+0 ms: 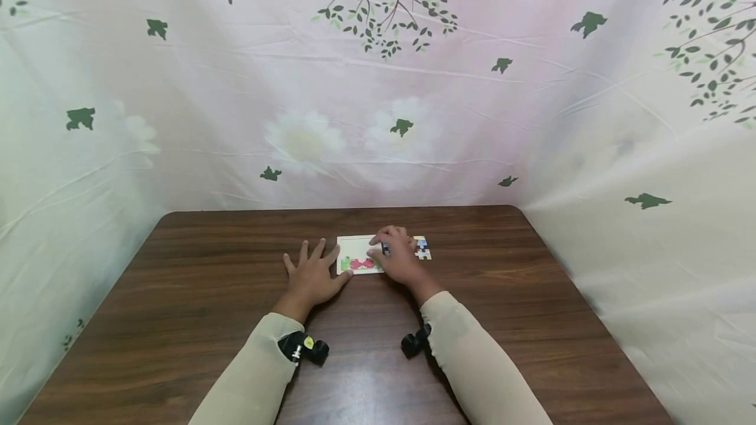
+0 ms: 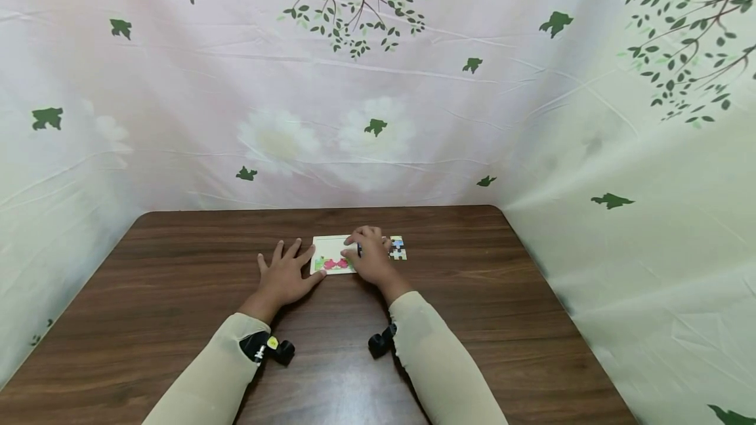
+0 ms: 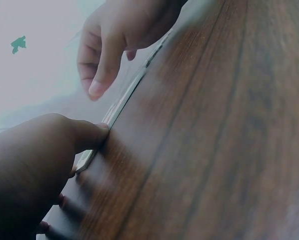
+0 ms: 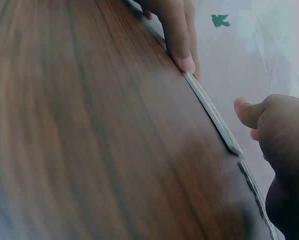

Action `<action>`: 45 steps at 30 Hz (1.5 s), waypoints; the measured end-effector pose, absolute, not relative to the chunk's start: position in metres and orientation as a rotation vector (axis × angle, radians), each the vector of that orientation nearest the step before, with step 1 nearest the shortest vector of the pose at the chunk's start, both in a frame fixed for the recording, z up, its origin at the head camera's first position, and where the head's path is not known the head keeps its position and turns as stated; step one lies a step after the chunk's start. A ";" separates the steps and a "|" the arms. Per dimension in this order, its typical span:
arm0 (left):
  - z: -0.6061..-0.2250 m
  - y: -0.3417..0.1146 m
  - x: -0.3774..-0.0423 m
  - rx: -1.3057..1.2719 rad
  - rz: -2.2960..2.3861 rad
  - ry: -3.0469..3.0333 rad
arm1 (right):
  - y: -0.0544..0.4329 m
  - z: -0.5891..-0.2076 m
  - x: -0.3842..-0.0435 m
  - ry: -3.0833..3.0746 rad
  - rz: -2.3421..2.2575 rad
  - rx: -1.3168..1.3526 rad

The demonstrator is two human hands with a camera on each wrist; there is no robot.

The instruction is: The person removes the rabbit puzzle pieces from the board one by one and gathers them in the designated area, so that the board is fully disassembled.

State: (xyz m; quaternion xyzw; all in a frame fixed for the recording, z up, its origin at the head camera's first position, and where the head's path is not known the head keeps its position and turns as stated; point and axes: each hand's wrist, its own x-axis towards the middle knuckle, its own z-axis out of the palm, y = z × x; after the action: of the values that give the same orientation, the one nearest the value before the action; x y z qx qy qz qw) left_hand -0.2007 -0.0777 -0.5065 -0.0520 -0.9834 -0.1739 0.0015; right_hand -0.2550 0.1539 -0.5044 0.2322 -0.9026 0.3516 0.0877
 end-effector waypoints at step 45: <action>-0.514 -0.102 -0.253 -0.267 -0.591 -3.072 | 0.105 -0.505 -0.289 -2.866 0.834 0.824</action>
State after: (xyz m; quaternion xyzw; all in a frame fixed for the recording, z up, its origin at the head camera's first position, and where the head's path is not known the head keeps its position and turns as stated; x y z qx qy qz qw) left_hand -0.2530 -0.1017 -0.5139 -0.0851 -0.9784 -0.1882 0.0007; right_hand -0.2887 0.1051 -0.5052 0.2662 -0.9253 0.2692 0.0226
